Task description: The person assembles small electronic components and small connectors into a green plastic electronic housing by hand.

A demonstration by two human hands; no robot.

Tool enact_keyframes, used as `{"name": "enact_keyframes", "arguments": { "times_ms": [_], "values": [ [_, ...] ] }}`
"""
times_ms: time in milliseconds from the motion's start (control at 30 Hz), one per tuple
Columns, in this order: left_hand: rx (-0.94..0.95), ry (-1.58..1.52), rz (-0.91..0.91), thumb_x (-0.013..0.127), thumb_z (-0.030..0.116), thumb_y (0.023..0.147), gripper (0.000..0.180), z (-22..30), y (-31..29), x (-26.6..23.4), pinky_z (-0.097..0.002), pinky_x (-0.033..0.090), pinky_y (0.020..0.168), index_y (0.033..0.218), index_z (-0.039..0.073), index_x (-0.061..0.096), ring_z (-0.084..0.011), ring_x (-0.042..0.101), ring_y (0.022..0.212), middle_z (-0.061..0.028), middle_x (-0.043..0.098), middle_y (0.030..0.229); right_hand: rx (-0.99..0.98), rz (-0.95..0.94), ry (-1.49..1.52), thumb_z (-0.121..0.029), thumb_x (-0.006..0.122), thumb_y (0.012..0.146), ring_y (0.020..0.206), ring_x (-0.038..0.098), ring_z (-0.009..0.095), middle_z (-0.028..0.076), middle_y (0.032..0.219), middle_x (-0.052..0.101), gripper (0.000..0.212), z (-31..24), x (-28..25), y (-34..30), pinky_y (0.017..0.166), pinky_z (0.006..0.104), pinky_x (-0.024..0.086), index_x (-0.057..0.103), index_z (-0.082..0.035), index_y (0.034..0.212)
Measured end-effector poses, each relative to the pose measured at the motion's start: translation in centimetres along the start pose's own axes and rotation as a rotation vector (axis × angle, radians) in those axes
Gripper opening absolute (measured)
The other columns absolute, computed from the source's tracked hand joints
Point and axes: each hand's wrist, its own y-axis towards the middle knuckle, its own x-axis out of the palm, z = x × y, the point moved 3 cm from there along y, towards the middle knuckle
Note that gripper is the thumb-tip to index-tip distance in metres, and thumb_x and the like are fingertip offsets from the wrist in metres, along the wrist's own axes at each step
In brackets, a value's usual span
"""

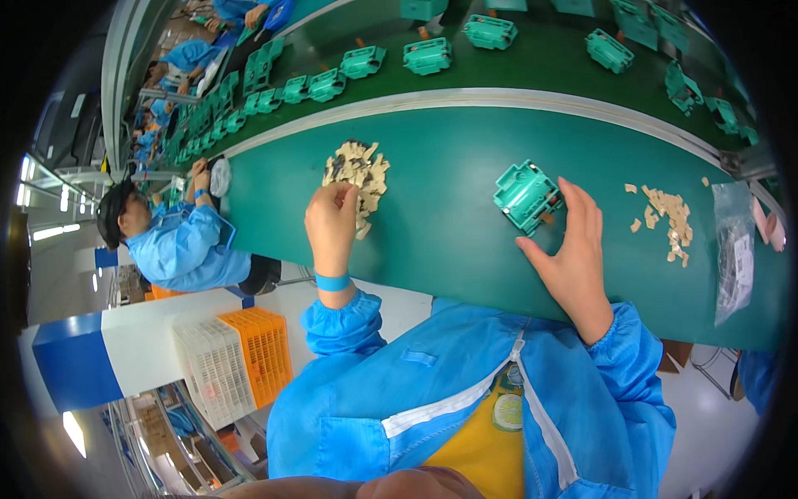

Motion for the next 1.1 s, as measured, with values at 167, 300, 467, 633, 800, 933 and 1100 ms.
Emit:
{"name": "enact_keyframes", "arguments": {
  "times_ms": [167, 300, 467, 633, 800, 933, 1100],
  "values": [
    [-0.026, -0.055, -0.041, 0.078, 0.019, 0.086, 0.02, -1.1, -1.0, 2.0, -0.0362, 0.056, 0.068, 0.094, 0.0, 0.075, -0.0257, 0.071, 0.074, -0.0139, 0.072, 0.085, -0.019, 0.001, -0.053, -0.012, 0.086, 0.076, 0.127, 0.049, 0.04, 0.021, 0.139, 0.05, 0.086, -0.2, 1.1, 0.1, 0.107, 0.0468, 0.043, 0.042, -0.001, 0.148],
    [0.011, 0.054, 0.006, 0.079, 0.022, 0.086, 0.022, -0.4, -0.9, 3.8, -0.0436, 0.055, 0.066, 0.089, 0.002, 0.07, -0.033, 0.068, 0.074, -0.014, 0.069, 0.085, 0.058, -0.022, -0.083, -0.013, 0.087, 0.076, 0.126, 0.049, 0.039, 0.021, 0.136, 0.051, 0.085, -0.6, 0.6, -0.4, 0.107, 0.0457, 0.043, 0.043, -0.001, 0.148],
    [0.025, 0.126, -0.042, 0.075, 0.021, 0.09, 0.02, -0.5, -1.0, 4.5, -0.0487, 0.053, 0.065, 0.086, 0.004, 0.065, -0.038, 0.067, 0.075, -0.0156, 0.067, 0.084, 0.02, 0.02, -0.131, -0.012, 0.086, 0.077, 0.127, 0.048, 0.039, 0.021, 0.138, 0.05, 0.082, -0.1, -0.6, -1.0, 0.108, 0.0455, 0.042, 0.044, -0.001, 0.146],
    [0.091, 0.14, 0.046, 0.07, 0.018, 0.092, 0.017, -0.1, -1.1, 3.6, -0.0477, 0.054, 0.065, 0.087, 0.002, 0.068, -0.0378, 0.068, 0.074, -0.0166, 0.069, 0.085, -0.042, 0.087, -0.146, -0.012, 0.083, 0.081, 0.129, 0.048, 0.039, 0.022, 0.141, 0.05, 0.073, -2.3, -2.7, -0.3, 0.11, 0.0463, 0.04, 0.047, -0.001, 0.144],
    [0.17, 0.259, 0.074, 0.069, 0.015, 0.092, 0.016, 0.0, -0.9, 3.2, -0.0469, 0.054, 0.064, 0.086, 0.001, 0.07, -0.0377, 0.068, 0.07, -0.017, 0.07, 0.084, -0.138, 0.082, -0.066, -0.01, 0.077, 0.086, 0.129, 0.049, 0.038, 0.02, 0.142, 0.05, 0.057, -3.6, -2.6, -0.2, 0.108, 0.0455, 0.041, 0.053, -0.001, 0.137],
    [0.14, 0.179, 0.021, 0.068, 0.012, 0.091, 0.013, 0.4, -1.0, 1.4, -0.0441, 0.055, 0.062, 0.089, -0.001, 0.071, -0.0369, 0.068, 0.069, -0.0181, 0.072, 0.088, -0.186, 0.056, -0.016, -0.008, 0.075, 0.087, 0.125, 0.052, 0.037, 0.019, 0.138, 0.054, 0.049, -5.0, -2.1, 0.1, 0.105, 0.0429, 0.044, 0.057, 0.0, 0.132],
    [0.034, -0.177, -0.179, 0.068, 0.01, 0.093, 0.015, 0.9, -1.7, 0.8, -0.0361, 0.056, 0.065, 0.1, -0.002, 0.072, -0.0249, 0.072, 0.072, -0.0142, 0.075, 0.093, -0.18, -0.164, 0.306, -0.006, 0.072, 0.09, 0.107, 0.064, 0.027, 0.014, 0.118, 0.064, 0.028, -7.0, 0.0, 0.9, 0.087, 0.0344, 0.053, 0.065, 0.0, 0.116]
  ]
}}
